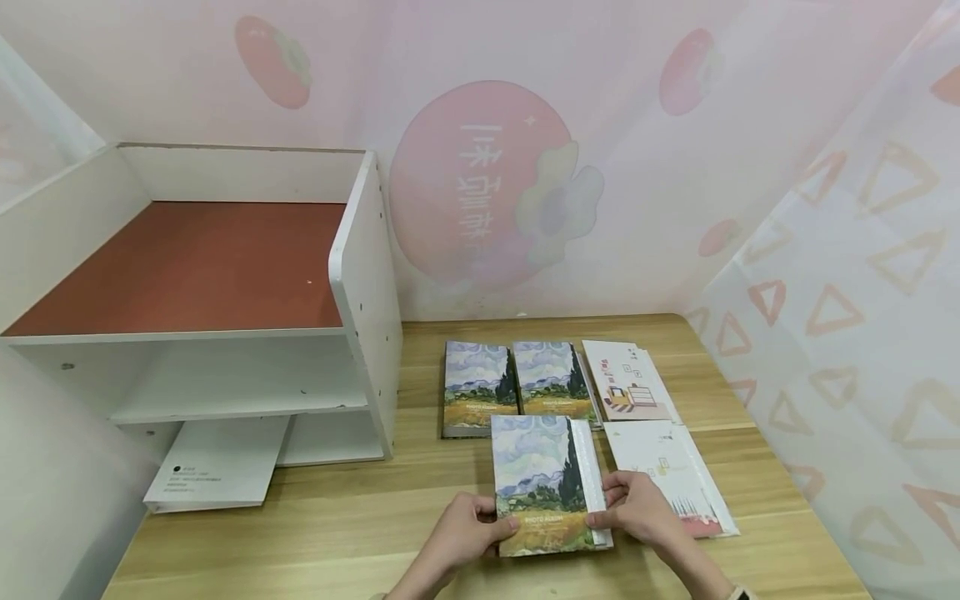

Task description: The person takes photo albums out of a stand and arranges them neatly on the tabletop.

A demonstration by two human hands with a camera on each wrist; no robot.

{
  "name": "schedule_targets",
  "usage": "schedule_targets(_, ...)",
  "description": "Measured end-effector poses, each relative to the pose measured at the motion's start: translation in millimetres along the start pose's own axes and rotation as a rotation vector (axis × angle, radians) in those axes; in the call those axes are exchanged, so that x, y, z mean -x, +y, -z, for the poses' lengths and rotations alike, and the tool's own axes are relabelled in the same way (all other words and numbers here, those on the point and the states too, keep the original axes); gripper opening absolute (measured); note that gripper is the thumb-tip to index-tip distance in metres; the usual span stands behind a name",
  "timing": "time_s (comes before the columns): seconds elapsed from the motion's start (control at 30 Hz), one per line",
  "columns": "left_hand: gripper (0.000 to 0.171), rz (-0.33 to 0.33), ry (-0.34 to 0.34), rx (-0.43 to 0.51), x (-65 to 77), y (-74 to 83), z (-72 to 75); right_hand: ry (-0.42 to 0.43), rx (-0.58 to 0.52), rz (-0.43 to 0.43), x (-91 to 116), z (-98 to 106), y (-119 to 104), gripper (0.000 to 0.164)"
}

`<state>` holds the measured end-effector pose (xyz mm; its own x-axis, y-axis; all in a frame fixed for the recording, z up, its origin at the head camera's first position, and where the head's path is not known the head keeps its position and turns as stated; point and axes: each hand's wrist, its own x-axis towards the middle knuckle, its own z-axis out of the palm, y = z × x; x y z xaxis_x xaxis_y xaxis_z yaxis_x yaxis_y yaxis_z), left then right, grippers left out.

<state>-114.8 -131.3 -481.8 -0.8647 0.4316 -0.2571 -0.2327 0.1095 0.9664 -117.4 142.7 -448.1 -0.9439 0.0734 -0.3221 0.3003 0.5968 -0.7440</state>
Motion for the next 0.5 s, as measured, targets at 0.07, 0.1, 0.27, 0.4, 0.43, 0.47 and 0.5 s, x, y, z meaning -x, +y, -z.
schedule_targets(0.07,0.047,-0.009,0.001,-0.02,-0.5,-1.3,-0.5,0.013,0.032,-0.005,-0.3,-0.9,1.2,0.064)
schedule_targets(0.1,0.047,-0.009,-0.001,-0.026,-0.7,-1.9,-0.6,0.014,0.045,-0.007,-0.3,-1.1,1.8,0.064)
schedule_targets(0.27,0.05,0.006,-0.011,-0.021,-1.9,-4.3,-0.6,0.022,0.067,0.005,0.6,-0.6,4.4,0.062)
schedule_targets(0.4,0.052,0.036,-0.006,-0.017,-2.5,-4.0,-1.4,0.039,0.088,0.039,1.5,1.6,3.6,0.058)
schedule_targets(0.43,0.052,0.044,-0.005,-0.015,-2.8,-3.7,-2.0,0.044,0.093,0.042,1.7,2.1,3.0,0.057)
schedule_targets(0.47,0.052,0.05,-0.004,-0.015,-3.2,-3.6,-2.7,0.048,0.095,0.042,1.9,2.7,2.3,0.056)
schedule_targets(0.5,0.052,0.054,-0.003,-0.017,-3.7,-3.4,-3.3,0.052,0.095,0.041,2.4,3.3,1.4,0.056)
